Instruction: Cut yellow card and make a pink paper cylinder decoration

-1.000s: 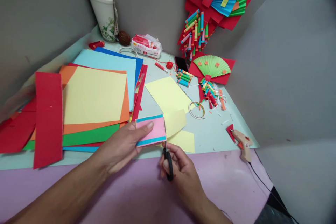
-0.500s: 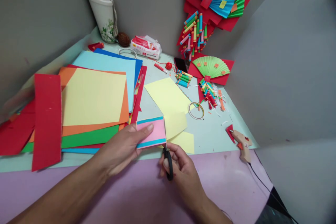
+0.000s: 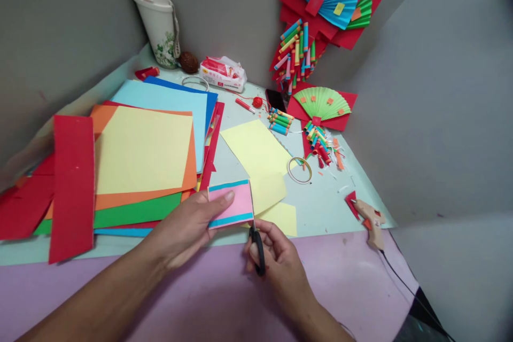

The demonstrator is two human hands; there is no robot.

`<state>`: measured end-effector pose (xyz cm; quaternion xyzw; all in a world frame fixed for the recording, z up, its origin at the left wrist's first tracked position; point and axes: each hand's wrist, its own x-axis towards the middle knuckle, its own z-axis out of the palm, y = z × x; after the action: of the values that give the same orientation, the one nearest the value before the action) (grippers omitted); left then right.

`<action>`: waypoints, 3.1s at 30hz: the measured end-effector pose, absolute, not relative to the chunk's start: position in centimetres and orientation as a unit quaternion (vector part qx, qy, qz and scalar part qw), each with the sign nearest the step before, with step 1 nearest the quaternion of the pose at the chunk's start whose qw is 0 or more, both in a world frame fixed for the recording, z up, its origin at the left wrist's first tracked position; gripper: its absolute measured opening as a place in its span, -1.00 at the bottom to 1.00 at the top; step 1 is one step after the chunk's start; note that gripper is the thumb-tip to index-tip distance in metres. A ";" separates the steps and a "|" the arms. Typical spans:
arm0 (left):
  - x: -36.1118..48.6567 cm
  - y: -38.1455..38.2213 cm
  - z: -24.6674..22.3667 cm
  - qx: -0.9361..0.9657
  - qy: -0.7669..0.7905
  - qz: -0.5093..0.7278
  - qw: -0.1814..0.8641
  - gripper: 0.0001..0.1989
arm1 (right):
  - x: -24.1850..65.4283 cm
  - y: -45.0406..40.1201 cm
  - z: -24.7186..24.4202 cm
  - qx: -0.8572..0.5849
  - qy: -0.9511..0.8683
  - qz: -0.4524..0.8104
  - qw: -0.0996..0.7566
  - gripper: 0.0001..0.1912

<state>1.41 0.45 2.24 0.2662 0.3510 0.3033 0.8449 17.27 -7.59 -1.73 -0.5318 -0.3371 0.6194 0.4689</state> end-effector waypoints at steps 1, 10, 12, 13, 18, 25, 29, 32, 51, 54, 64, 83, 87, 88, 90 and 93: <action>1.4 0.5 2.2 0.268 0.347 0.300 0.847 -0.76 | 17.3 -7.6 -1.7 -0.532 -0.337 0.620 0.468 -0.57; 1.4 0.4 2.1 0.273 0.356 0.287 0.847 -0.87 | 17.5 -7.2 -1.4 -0.532 -0.323 0.628 0.467 -0.54; 1.4 0.4 2.3 0.269 0.355 0.286 0.848 -0.87 | 17.5 -7.2 -1.3 -0.534 -0.323 0.627 0.466 -0.54; 1.5 0.4 2.3 0.266 0.356 0.288 0.848 -0.88 | 17.5 -7.2 -1.4 -0.534 -0.323 0.626 0.467 -0.55; 1.5 0.5 2.2 0.260 0.363 0.294 0.845 -0.88 | 17.5 -7.2 -1.6 -0.536 -0.318 0.625 0.470 -0.56; 1.4 0.6 1.3 0.263 0.379 0.309 0.832 -0.83 | 17.6 -7.1 -1.6 -0.540 -0.320 0.624 0.465 -0.53; 1.1 1.1 1.4 0.273 0.400 0.330 0.810 -0.78 | 17.6 -7.2 -1.8 -0.531 -0.316 0.630 0.469 -0.53; 0.7 1.7 1.7 0.284 0.437 0.379 0.765 -0.77 | 17.6 -7.4 -1.9 -0.533 -0.303 0.631 0.476 -0.52; 0.1 1.9 1.0 0.298 0.438 0.382 0.758 -0.79 | 17.8 -9.7 -0.7 -0.413 -0.857 0.280 0.127 -0.80; 0.2 1.7 1.0 0.312 0.426 0.377 0.761 -0.79 | 17.9 -9.6 -0.9 -0.410 -0.838 0.314 0.175 -0.86; 1.3 0.8 0.8 0.337 0.372 0.325 0.802 -0.72 | 19.6 -3.3 0.1 -0.599 -0.559 0.441 0.366 -0.74; 1.6 1.1 0.7 0.276 0.391 0.341 0.809 -0.93 | 20.0 -2.2 -1.2 -0.569 -0.447 0.528 0.445 -0.73; 1.5 1.3 0.7 0.266 0.412 0.357 0.795 -0.92 | 21.1 -2.0 -0.7 -0.573 -0.440 0.517 0.458 -0.71; 1.4 1.3 0.7 0.267 0.416 0.361 0.791 -0.92 | 21.7 -1.8 -0.6 -0.575 -0.438 0.510 0.467 -0.71; 1.3 1.5 0.6 0.269 0.423 0.365 0.784 -0.91 | 23.6 -1.2 -0.4 -0.579 -0.431 0.481 0.498 -0.72; 1.3 1.6 0.5 0.269 0.430 0.366 0.780 -0.83 | 27.3 0.0 -0.6 -0.603 -0.412 0.402 0.552 -0.71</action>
<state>1.25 1.61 0.47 0.2695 0.4301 0.3656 0.7802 27.29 0.03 -0.62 -0.6033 -0.4117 0.4018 0.5524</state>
